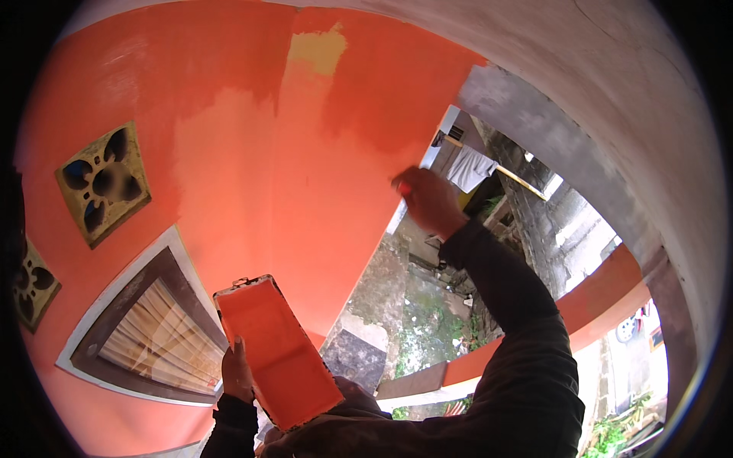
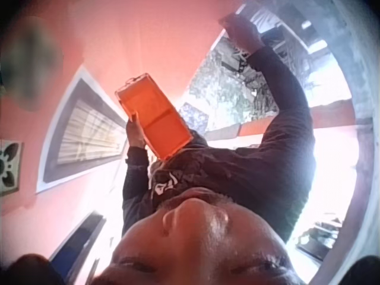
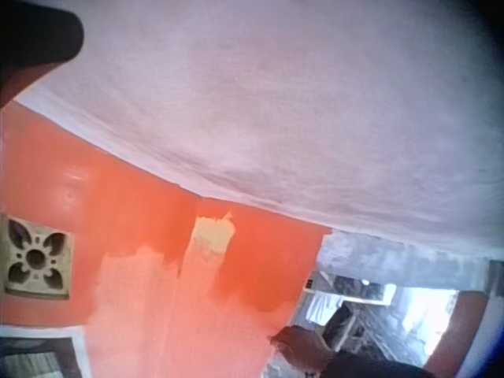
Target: The person paints a ceiling with orange paint using a brush and a paint tray. They repeatedly dip the brush into the tray and apply paint to the ceiling surface, covering previously unpainted areas.
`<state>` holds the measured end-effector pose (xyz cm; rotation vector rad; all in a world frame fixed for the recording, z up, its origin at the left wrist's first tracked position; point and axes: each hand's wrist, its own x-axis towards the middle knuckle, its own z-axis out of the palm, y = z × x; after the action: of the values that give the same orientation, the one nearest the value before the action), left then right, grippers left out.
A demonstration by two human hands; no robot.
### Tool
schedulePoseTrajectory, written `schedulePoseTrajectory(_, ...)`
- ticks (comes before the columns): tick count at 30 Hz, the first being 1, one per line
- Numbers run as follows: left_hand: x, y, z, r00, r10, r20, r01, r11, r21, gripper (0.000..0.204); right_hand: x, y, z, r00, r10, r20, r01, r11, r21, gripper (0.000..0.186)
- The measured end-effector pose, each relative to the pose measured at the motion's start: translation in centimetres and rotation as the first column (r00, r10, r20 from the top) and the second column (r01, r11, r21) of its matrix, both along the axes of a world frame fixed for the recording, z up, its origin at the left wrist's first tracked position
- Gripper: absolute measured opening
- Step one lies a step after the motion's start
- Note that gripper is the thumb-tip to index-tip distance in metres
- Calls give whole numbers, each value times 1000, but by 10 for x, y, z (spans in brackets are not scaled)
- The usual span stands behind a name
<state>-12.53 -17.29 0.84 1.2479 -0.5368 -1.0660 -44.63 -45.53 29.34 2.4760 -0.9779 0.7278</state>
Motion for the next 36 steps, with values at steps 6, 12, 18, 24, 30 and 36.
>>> schedulePoseTrajectory(6,-4,3,17,1000,-22,6,22,1000,-8,67,-7,-3,115,971,-74,226,160,907,-389,20)
schedulePoseTrajectory(12,-5,4,16,999,-37,-16,37,999,-38,67,-29,-5,43,996,-88,31,92,882,-462,26)
schedulePoseTrajectory(18,8,11,3,996,-48,77,45,998,39,70,-19,8,27,886,212,413,-79,946,-316,17)
schedulePoseTrajectory(24,0,6,8,999,-37,20,38,999,-33,71,-67,-30,29,642,163,749,1,977,-213,9)
schedulePoseTrajectory(30,10,10,13,997,-69,42,67,997,41,70,-48,-27,18,780,320,538,-132,924,-358,15)
schedulePoseTrajectory(36,7,8,10,996,-91,-23,91,996,-14,71,-63,-18,24,678,339,652,-138,930,-341,15)
